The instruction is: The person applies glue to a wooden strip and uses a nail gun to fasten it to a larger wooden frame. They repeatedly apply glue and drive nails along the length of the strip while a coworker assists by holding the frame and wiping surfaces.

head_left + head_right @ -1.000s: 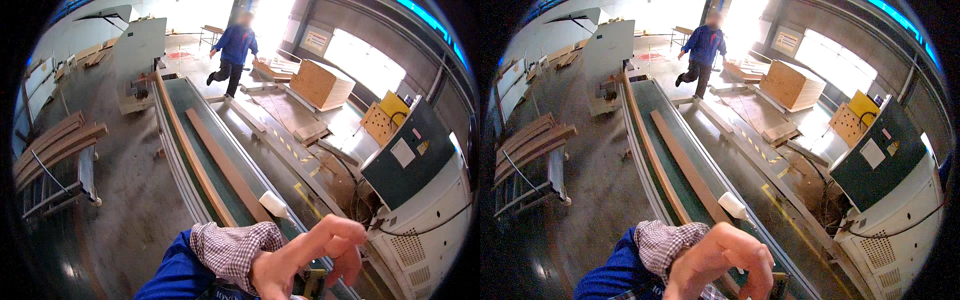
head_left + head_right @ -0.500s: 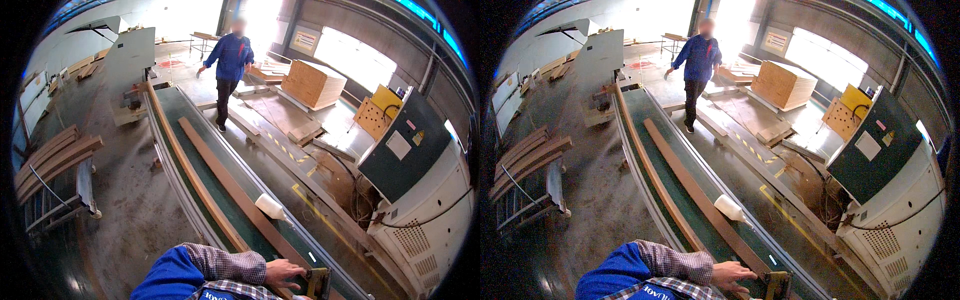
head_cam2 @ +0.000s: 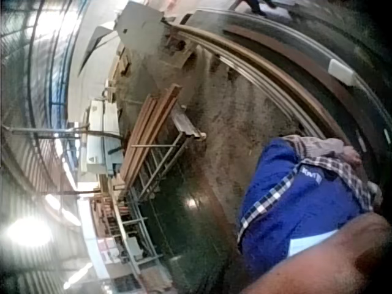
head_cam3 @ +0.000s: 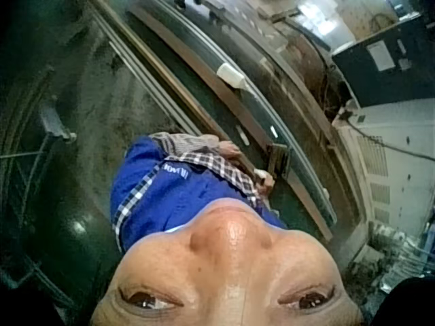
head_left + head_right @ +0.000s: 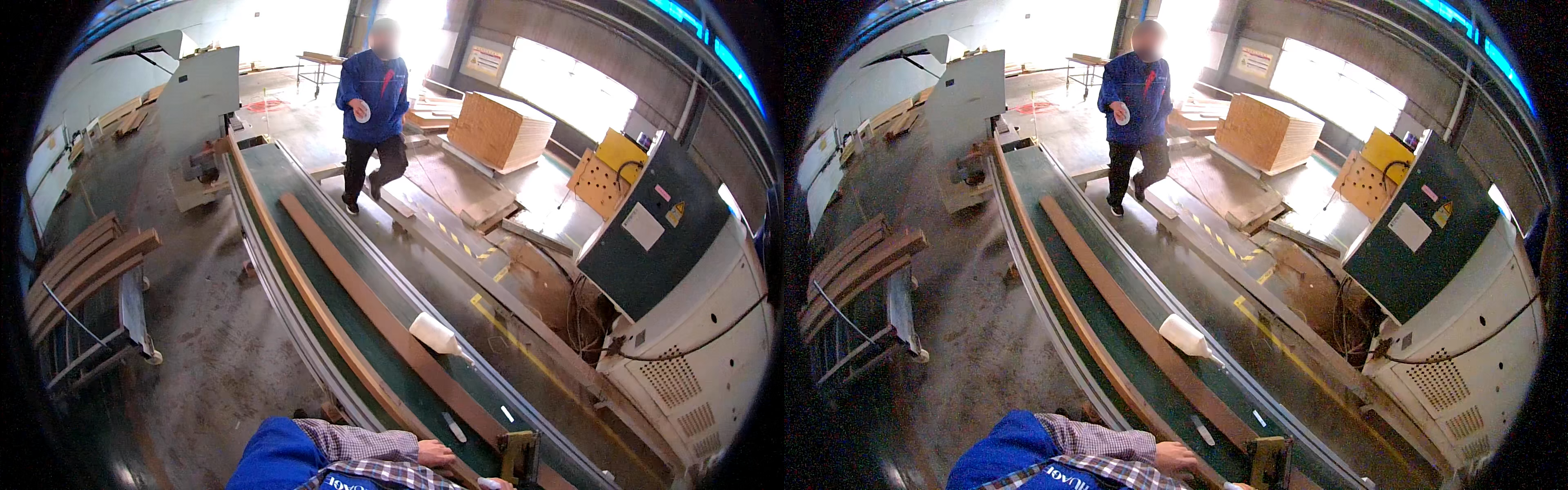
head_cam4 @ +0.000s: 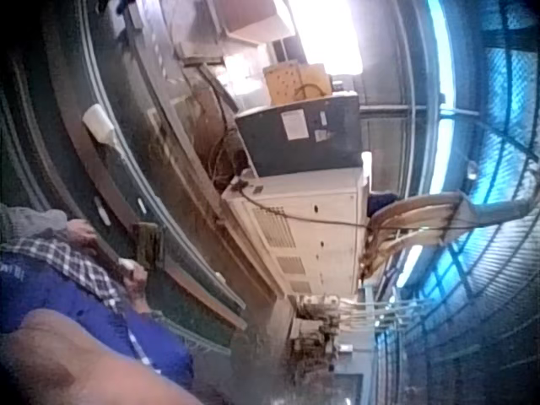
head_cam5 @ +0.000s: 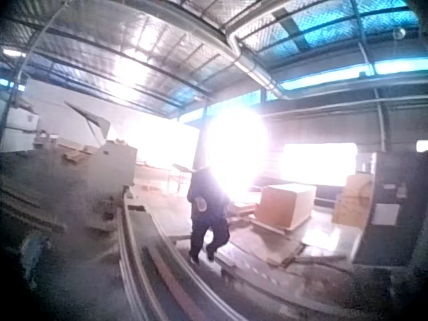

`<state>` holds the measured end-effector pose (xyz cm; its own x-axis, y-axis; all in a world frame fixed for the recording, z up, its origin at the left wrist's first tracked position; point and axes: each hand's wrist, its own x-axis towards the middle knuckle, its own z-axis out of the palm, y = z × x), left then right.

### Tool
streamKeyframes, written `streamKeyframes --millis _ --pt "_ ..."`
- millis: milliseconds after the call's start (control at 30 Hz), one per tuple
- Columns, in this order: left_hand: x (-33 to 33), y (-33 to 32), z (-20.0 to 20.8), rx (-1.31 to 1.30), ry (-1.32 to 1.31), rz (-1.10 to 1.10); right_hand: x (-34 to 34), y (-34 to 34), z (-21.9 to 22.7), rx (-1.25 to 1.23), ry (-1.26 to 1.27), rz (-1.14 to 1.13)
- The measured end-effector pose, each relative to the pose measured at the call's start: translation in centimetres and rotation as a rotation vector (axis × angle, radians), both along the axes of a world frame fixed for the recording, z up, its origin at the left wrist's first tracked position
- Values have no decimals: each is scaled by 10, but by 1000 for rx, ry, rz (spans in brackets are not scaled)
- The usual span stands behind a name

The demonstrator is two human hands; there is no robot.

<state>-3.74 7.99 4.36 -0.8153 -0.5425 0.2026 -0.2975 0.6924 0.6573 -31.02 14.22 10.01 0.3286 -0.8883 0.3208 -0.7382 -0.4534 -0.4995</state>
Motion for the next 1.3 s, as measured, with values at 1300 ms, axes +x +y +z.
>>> streamKeyframes --millis 1300 --pt "19 16 28 -46 -68 308 -5 -11 -5 65 151 -88"
